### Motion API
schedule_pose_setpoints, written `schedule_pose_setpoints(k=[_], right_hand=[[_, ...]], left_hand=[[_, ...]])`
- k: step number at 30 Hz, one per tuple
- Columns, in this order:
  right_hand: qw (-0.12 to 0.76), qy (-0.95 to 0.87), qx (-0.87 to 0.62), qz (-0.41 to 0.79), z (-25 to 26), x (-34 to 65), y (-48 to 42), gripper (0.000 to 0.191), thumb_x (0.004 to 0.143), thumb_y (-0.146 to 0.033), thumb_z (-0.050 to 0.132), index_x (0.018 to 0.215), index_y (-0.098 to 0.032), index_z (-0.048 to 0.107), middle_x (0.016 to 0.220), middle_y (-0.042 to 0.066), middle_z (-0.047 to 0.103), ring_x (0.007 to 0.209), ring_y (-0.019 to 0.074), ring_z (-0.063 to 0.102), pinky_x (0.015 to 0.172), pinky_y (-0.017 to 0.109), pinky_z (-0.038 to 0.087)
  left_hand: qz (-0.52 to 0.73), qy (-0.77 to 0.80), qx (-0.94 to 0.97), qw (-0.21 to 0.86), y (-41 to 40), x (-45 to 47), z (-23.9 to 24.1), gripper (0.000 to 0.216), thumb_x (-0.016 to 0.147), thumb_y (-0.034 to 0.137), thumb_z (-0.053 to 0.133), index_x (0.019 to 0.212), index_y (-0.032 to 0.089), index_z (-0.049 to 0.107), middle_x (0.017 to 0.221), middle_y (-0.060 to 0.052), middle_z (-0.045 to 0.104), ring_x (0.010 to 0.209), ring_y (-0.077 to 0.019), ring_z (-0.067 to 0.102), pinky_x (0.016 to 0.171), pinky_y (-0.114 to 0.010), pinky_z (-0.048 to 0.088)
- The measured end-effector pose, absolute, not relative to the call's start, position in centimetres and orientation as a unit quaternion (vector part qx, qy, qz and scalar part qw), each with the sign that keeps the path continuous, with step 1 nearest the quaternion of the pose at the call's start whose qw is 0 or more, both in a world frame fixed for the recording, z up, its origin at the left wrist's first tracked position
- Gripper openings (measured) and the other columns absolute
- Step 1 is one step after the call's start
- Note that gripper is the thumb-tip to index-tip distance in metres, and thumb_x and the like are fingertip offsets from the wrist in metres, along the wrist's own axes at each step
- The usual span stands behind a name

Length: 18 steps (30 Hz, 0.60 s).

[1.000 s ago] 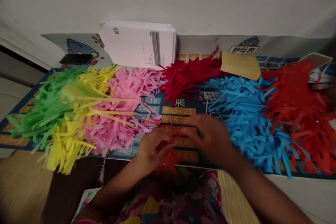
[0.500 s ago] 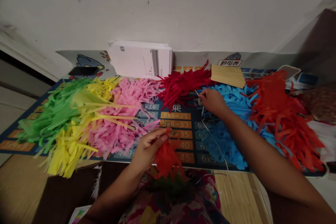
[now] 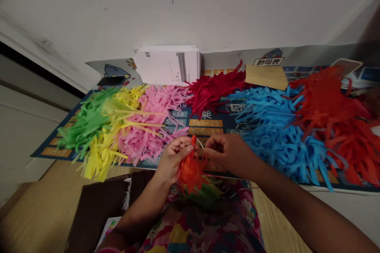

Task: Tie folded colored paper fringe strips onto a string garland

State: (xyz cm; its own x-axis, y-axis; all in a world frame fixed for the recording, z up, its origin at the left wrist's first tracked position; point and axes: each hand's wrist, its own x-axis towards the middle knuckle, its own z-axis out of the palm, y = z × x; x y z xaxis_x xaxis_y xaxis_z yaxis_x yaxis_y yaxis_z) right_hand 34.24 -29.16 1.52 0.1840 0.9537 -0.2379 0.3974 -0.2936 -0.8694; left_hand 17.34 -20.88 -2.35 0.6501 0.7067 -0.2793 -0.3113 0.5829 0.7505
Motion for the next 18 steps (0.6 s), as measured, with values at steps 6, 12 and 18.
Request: schedule_pose_setpoints(k=[6, 12, 18], right_hand=[[0.333, -0.5, -0.68, 0.421, 1.7, 34.0, -29.2, 0.03, 0.08, -0.048, 0.066, 0.068, -0.021, 0.064, 0.06, 0.001, 0.066, 0.055, 0.0145, 0.058, 0.052, 0.026, 0.04], [0.426, -0.444, -0.621, 0.486, 1.2, 34.5, -29.4, 0.034, 0.072, -0.043, 0.076, 0.094, -0.02, 0.067, 0.082, 0.003, 0.073, 0.074, 0.0184, 0.068, 0.065, 0.028, 0.051], [0.391, -0.501, -0.644, 0.426, 0.9, 34.0, -29.9, 0.032, 0.082, -0.048, 0.064, 0.07, -0.02, 0.069, 0.069, 0.002, 0.067, 0.066, 0.0167, 0.062, 0.062, 0.029, 0.047]], left_hand=[[0.293, 0.276, 0.403, 0.822, -21.2, 17.0, -2.9, 0.033, 0.064, 0.034, 0.091, 0.083, 0.015, 0.073, 0.074, -0.001, 0.073, 0.063, -0.0109, 0.066, 0.064, -0.021, 0.051], [0.263, 0.258, 0.541, 0.756, -21.3, 16.4, -3.0, 0.026, 0.075, 0.038, 0.082, 0.088, 0.016, 0.075, 0.082, -0.004, 0.074, 0.071, -0.0139, 0.066, 0.07, -0.024, 0.05], [0.281, 0.231, 0.756, 0.544, -21.8, 16.3, -1.6, 0.01, 0.086, 0.024, 0.069, 0.093, 0.022, 0.076, 0.093, -0.007, 0.077, 0.087, -0.0208, 0.069, 0.081, -0.03, 0.05]])
